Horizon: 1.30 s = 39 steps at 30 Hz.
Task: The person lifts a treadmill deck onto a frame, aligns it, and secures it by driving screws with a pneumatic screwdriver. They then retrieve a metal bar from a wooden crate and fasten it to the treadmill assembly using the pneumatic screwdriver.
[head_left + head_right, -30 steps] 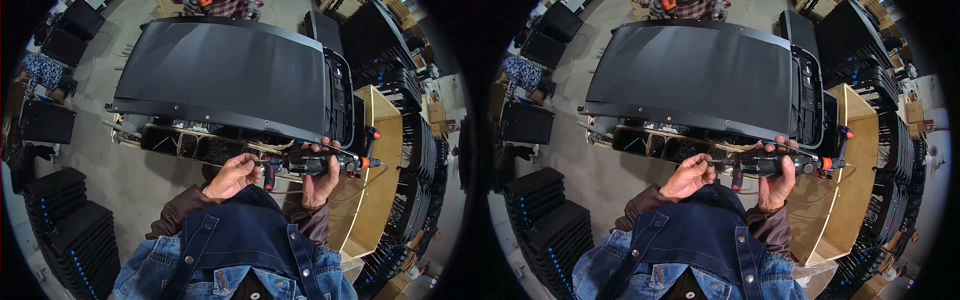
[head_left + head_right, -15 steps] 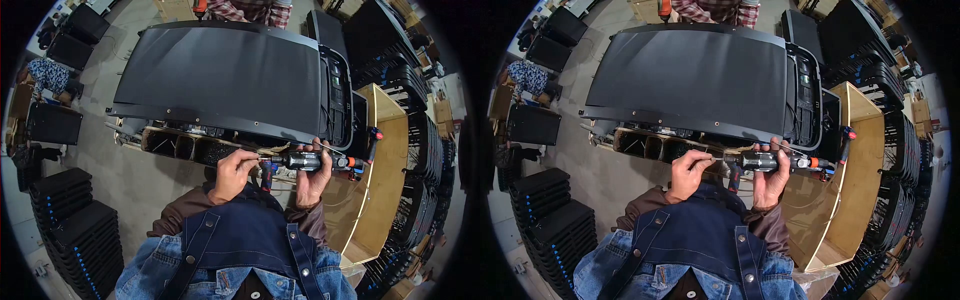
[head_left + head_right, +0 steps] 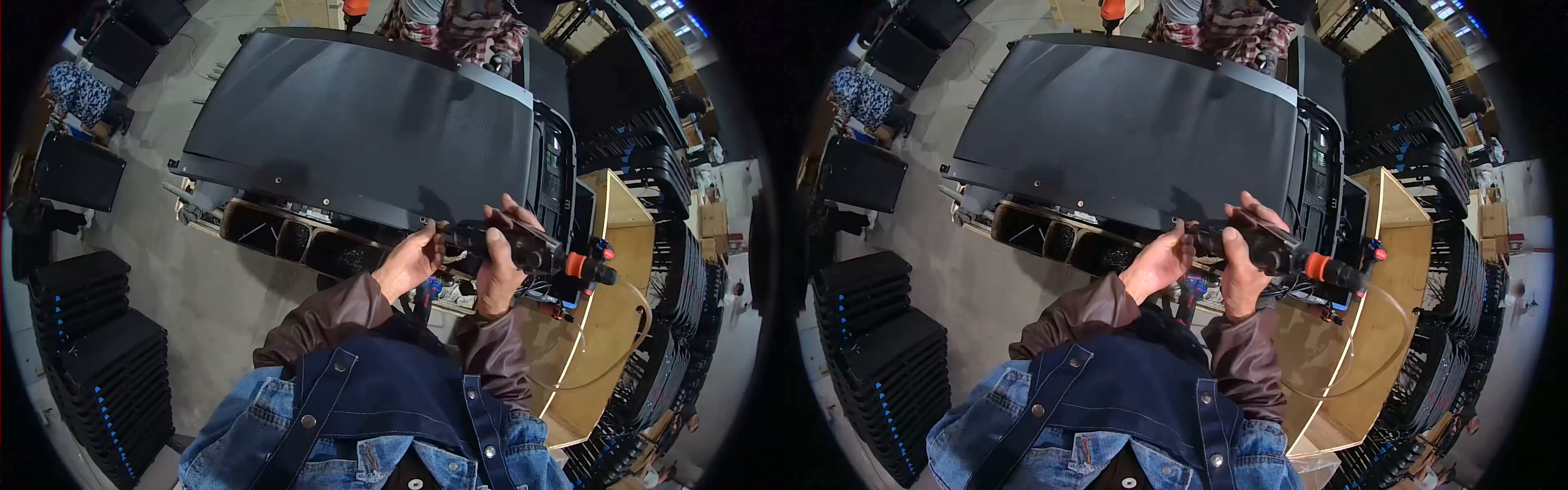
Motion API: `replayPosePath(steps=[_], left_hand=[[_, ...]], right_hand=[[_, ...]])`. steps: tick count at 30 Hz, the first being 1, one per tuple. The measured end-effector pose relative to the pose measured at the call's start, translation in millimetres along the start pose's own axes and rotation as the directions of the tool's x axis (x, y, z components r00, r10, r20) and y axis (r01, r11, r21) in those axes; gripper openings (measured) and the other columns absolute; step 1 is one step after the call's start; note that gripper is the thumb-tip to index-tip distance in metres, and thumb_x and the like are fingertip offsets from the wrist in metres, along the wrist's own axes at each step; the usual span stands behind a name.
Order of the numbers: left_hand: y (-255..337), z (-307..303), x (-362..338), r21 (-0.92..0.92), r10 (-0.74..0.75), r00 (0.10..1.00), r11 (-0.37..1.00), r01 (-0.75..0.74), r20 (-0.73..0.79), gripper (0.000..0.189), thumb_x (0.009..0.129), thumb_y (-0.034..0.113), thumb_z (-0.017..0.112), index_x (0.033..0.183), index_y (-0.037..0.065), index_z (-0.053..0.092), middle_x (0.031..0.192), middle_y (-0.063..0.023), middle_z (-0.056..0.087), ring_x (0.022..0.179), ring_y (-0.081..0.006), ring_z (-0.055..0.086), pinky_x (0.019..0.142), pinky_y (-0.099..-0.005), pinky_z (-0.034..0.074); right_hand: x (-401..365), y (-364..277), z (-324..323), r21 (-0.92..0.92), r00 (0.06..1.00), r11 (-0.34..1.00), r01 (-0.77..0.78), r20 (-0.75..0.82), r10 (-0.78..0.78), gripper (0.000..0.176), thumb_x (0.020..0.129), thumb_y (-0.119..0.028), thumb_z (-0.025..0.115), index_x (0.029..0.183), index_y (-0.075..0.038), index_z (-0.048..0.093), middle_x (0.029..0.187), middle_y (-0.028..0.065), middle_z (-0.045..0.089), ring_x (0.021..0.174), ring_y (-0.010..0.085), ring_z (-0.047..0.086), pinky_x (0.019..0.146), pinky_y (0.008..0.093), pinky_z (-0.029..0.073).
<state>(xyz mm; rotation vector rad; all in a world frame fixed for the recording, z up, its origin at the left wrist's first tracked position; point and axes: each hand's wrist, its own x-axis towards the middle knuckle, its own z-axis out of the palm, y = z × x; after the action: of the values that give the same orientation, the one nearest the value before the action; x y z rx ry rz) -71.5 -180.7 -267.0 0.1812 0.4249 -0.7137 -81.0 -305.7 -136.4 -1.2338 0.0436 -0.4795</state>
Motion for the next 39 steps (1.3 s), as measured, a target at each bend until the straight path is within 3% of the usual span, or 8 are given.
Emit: replayPosePath(steps=[5, 7, 11, 14, 21, 29, 35, 39], left_hand=[[-2.7, -5.9, 4.2, -0.059, -0.010, 0.997, 0.998, 0.006, -0.078, 0.036, 0.100, 0.046, 0.057, 0.096, 0.011, 0.063, 0.079, 0.0021, 0.061, 0.068, -0.0112, 0.059, 0.062, -0.0248, 0.051], [9.5, 3.5, -20.9, 0.418, 0.065, 0.941, 0.905, 0.086, -0.333, 0.046, 0.095, 0.055, 0.061, 0.096, 0.010, 0.062, 0.077, 0.0012, 0.061, 0.069, -0.0124, 0.060, 0.061, -0.0260, 0.050], [39.1, -3.7, -28.1, 0.473, 0.372, 0.756, 0.876, -0.095, -0.538, 0.057, 0.087, 0.057, 0.070, 0.107, 0.003, 0.063, 0.103, -0.0115, 0.066, 0.103, -0.0225, 0.064, 0.088, -0.0408, 0.053], [49.5, 2.9, -19.0, 0.479, 0.492, 0.773, 0.831, -0.281, -0.400, 0.059, 0.084, 0.048, 0.078, 0.117, 0.000, 0.065, 0.119, -0.0103, 0.063, 0.113, -0.0248, 0.060, 0.096, -0.0458, 0.049], [43.1, 0.9, -9.2, 0.530, 0.586, 0.684, 0.780, -0.333, -0.433, 0.054, 0.084, 0.043, 0.079, 0.114, 0.000, 0.067, 0.116, -0.0086, 0.066, 0.104, -0.0221, 0.063, 0.090, -0.0427, 0.051], [42.2, -8.8, -1.1, 0.543, 0.607, 0.682, 0.762, -0.352, -0.409, 0.054, 0.084, 0.041, 0.080, 0.120, 0.004, 0.063, 0.114, -0.0055, 0.066, 0.101, -0.0206, 0.064, 0.084, -0.0445, 0.054], [47.5, -4.7, -6.6, 0.518, 0.535, 0.735, 0.804, -0.291, -0.417, 0.044, 0.085, 0.037, 0.079, 0.111, 0.004, 0.068, 0.108, -0.0049, 0.069, 0.099, -0.0196, 0.064, 0.085, -0.0422, 0.052], [58.6, -68.9, -26.8, 0.654, 0.545, 0.836, 0.655, -0.379, -0.061, 0.055, 0.082, 0.033, 0.082, 0.119, -0.002, 0.061, 0.113, -0.0117, 0.066, 0.107, -0.0190, 0.062, 0.093, -0.0322, 0.049]], right_hand=[[18.2, 17.0, 17.7, -0.208, 0.970, 0.978, -0.006, 0.237, 0.057, 0.048, 0.080, -0.001, 0.077, 0.121, 0.001, 0.053, 0.120, 0.0175, 0.065, 0.100, 0.0222, 0.067, 0.089, 0.0353, 0.056], [29.4, 13.2, 30.9, -0.202, 0.945, 0.976, -0.086, 0.293, 0.144, 0.042, 0.077, 0.002, 0.075, 0.115, 0.001, 0.057, 0.114, 0.0154, 0.068, 0.094, 0.0194, 0.067, 0.085, 0.0331, 0.056], [46.1, 9.7, 50.9, -0.314, 0.877, 0.943, -0.109, 0.416, 0.240, 0.038, 0.072, 0.006, 0.071, 0.108, 0.001, 0.060, 0.105, 0.0131, 0.070, 0.093, 0.0189, 0.068, 0.084, 0.0338, 0.056], [49.6, 21.8, 43.0, -0.286, 0.808, 0.957, -0.047, 0.553, 0.205, 0.041, 0.075, 0.004, 0.072, 0.113, 0.001, 0.056, 0.107, 0.0155, 0.069, 0.094, 0.0214, 0.068, 0.087, 0.0358, 0.056], [51.6, 18.9, 48.2, -0.274, 0.845, 0.932, -0.237, 0.415, 0.337, 0.041, 0.074, 0.007, 0.069, 0.114, 0.003, 0.059, 0.111, 0.0153, 0.069, 0.100, 0.0214, 0.068, 0.088, 0.0345, 0.055], [41.0, 35.3, 31.4, -0.299, 0.775, 0.950, -0.095, 0.577, 0.259, 0.041, 0.074, 0.007, 0.071, 0.113, 0.001, 0.056, 0.110, 0.0152, 0.068, 0.102, 0.0225, 0.067, 0.091, 0.0353, 0.055], [27.0, 29.7, 39.6, -0.305, 0.886, 0.944, -0.126, 0.394, 0.245, 0.066, 0.076, 0.001, 0.075, 0.135, 0.001, 0.046, 0.130, 0.0202, 0.061, 0.120, 0.0301, 0.061, 0.101, 0.0403, 0.050], [-15.8, 47.7, 41.1, -0.315, 0.981, 0.941, -0.121, 0.106, 0.161, 0.072, 0.081, -0.009, 0.079, 0.142, -0.003, 0.041, 0.122, 0.0144, 0.063, 0.111, 0.0261, 0.062, 0.101, 0.0392, 0.049]])
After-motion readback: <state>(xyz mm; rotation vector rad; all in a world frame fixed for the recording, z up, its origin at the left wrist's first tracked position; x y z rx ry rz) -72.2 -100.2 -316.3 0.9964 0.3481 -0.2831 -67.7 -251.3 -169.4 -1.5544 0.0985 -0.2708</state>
